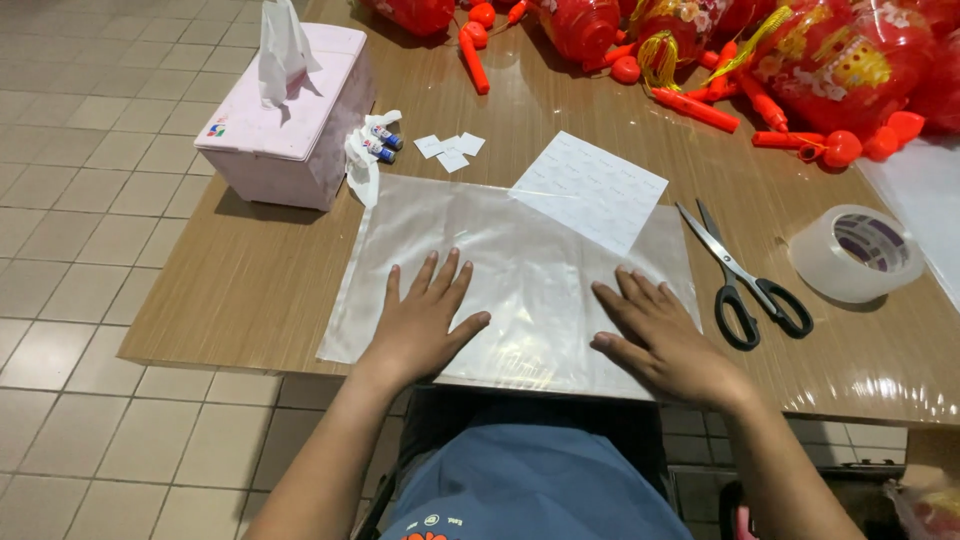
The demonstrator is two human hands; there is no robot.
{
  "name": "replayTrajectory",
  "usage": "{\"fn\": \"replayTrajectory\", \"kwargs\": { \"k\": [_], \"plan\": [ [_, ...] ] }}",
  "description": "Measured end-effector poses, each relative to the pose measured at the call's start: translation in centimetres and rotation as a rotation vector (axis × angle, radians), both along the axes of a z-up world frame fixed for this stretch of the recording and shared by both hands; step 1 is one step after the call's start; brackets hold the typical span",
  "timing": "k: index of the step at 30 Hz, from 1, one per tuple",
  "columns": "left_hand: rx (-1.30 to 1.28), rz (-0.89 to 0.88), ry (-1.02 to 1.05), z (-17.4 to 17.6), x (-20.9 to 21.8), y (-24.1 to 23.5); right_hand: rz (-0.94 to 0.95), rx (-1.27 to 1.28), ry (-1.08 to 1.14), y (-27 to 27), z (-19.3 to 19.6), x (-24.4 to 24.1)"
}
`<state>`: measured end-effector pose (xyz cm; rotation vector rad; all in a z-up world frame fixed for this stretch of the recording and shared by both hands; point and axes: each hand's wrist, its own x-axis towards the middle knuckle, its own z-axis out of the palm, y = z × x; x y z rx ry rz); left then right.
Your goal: Assembling and packaging traditional red lanterns by wrapping them in plastic and attaching handle components.
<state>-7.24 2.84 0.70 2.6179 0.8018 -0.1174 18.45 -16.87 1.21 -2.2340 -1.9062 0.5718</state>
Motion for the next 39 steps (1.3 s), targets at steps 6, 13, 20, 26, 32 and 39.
{"fn": "replayTrajectory", "kwargs": {
  "k": [6,13,20,26,32,39],
  "plan": [
    [-0.191,-0.041,-0.227,3.3,-1.2,1.4,-0.228,0.167,0.256,-1.5,5.8,0.5],
    [0.217,-0.23,-0.855,4.2,3.6,3.8,-0.477,0.316,0.35,3.4,9.1,4.2],
    [0.123,-0.268,-0.607,1.9,10.7,9.4,-0.156,0.316,0.421,16.7,7.0,7.5],
    [0.0,-0.305,-0.41,-0.6,10.1,10.4,-0.133,0.346,0.427,30.1,0.5,10.1],
    [-0.091,-0.321,-0.358,0.4,9.6,10.2,-0.41,0.373,0.427,41.2,-5.7,10.2],
    [-0.083,-0.358,-0.296,-2.1,9.8,10.4,-0.545,0.364,0.115,44.3,-4.6,7.1]
  ]
}}
